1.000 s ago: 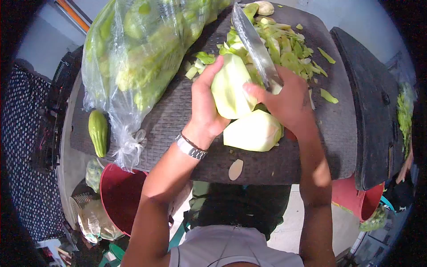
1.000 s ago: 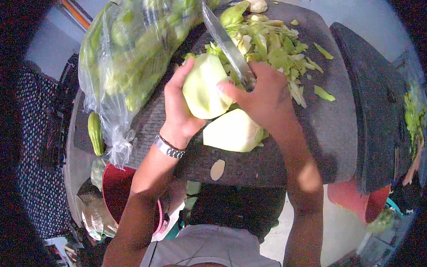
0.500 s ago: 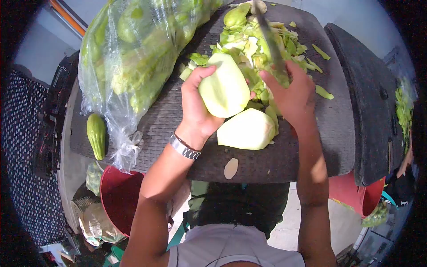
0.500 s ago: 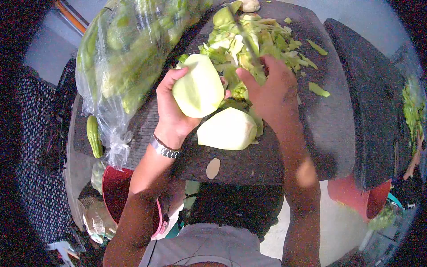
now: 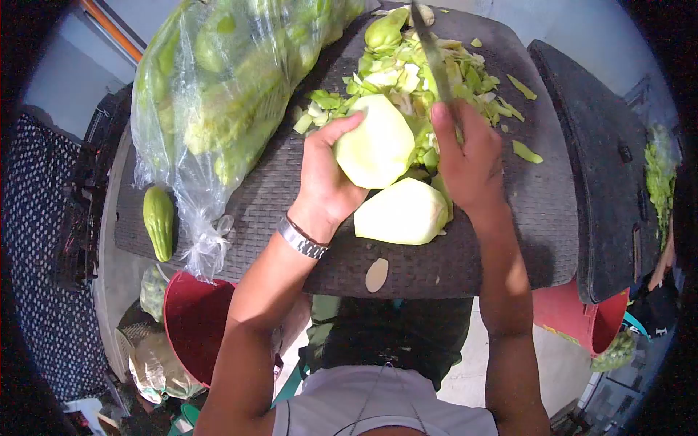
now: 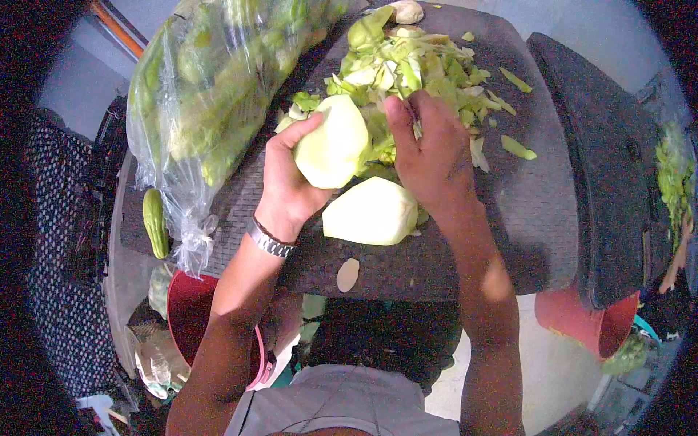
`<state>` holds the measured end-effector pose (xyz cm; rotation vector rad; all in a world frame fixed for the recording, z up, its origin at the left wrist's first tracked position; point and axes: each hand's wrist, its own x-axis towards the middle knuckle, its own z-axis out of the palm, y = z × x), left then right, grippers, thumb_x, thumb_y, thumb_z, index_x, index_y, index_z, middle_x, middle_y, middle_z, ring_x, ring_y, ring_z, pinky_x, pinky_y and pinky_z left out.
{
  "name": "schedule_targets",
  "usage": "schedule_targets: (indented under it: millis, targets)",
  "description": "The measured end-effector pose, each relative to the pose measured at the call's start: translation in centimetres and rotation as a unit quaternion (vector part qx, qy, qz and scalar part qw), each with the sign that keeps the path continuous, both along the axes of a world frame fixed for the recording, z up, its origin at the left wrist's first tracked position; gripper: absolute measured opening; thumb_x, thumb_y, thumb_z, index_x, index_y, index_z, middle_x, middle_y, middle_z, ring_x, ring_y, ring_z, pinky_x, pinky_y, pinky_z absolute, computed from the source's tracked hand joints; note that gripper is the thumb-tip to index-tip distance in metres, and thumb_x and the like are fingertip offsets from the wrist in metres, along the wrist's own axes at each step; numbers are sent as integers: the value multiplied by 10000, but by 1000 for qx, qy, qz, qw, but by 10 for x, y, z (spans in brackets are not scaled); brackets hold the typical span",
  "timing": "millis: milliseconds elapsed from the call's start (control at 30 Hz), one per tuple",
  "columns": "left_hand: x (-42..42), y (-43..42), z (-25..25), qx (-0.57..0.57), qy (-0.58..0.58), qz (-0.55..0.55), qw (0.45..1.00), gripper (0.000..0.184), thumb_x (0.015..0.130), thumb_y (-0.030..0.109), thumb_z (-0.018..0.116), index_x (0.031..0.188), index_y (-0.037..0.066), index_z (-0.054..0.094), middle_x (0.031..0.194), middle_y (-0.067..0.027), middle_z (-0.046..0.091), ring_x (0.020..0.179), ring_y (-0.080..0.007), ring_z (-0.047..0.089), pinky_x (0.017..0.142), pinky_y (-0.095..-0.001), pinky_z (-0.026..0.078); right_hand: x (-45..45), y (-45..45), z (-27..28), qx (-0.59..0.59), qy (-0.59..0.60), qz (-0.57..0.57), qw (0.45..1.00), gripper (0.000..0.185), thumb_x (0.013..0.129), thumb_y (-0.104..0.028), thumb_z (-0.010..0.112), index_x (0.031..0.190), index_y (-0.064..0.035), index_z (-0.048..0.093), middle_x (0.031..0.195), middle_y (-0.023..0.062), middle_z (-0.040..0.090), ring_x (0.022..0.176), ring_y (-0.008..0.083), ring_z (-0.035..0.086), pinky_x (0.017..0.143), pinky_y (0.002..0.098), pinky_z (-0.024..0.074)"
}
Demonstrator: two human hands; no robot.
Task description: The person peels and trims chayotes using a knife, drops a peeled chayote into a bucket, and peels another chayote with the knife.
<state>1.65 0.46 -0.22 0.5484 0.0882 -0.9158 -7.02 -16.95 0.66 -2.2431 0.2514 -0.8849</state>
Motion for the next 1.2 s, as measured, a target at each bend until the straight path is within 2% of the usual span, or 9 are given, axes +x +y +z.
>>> schedule_targets:
  millis: [100,233,300,367,400,467,600,900,1200]
  targets:
    - [-4,-2,0,28,-74,42,996,317,981,158,549,1244,-6,618,1178,-149,709,1060,-295,697,990,-441,549,-6,6,5,-33,19,42,998,418,913,-434,736,933,-36,608,851,155,643,732,375,667,668,475,529]
    - [0,1,-13,-50,-114,104,987,234,984,60,565,1201,-25,592,1168,-141,671,1083,-266,672,1005,-433,532,-11,13,6,-138,23,93,986,524,798,-494,826,951,-49,597,840,129,645,707,340,684,613,451,549]
    - [-5,0,-17,17,-67,171,983,203,1014,114,579,1174,-11,594,1099,-122,675,1030,-249,674,975,-417,540,-13,18,6,-166,36,101,980,602,726,-529,867,974,-59,585,840,122,646,712,329,692,610,450,557]
    - [1,2,-27,12,-89,125,988,203,1028,140,582,1178,4,591,1076,-105,677,1007,-237,675,942,-407,550,-14,23,4,-169,35,95,980,686,656,-563,897,1003,-69,570,842,114,648,719,328,698,616,459,563]
    - [4,3,-32,10,-100,102,990,203,1035,153,583,1180,11,590,1065,-97,678,995,-232,676,925,-402,554,-14,23,2,-165,59,96,980,827,636,-608,887,1171,-66,566,906,138,668,772,336,713,652,473,572]
    - [10,5,-40,-20,-77,94,992,225,1036,186,590,1190,22,589,1059,-92,682,985,-229,682,889,-401,563,-10,23,-7,-180,12,91,979,944,632,-653,863,1287,-56,538,955,161,673,817,350,717,685,482,574]
    - [6,1,-27,11,-119,93,988,484,1058,423,469,1289,10,575,1180,-200,699,1063,-343,700,934,-476,575,-11,24,-6,-200,38,105,974,1144,633,-734,805,1462,-33,442,1050,205,679,904,383,717,750,505,573]
    - [3,0,-24,56,-161,90,981,485,1010,406,540,1268,-2,589,1169,-182,711,1018,-318,719,934,-445,576,-12,26,-9,-182,84,121,972,1196,659,-761,770,1470,24,374,1123,270,677,947,426,721,780,543,566]
    - [-3,1,-18,57,-208,117,970,395,1049,331,503,1261,10,589,1170,-160,703,1011,-295,711,922,-444,577,-11,23,-9,-178,100,94,974,985,697,-718,787,1304,-8,477,888,184,724,793,370,741,672,500,583]
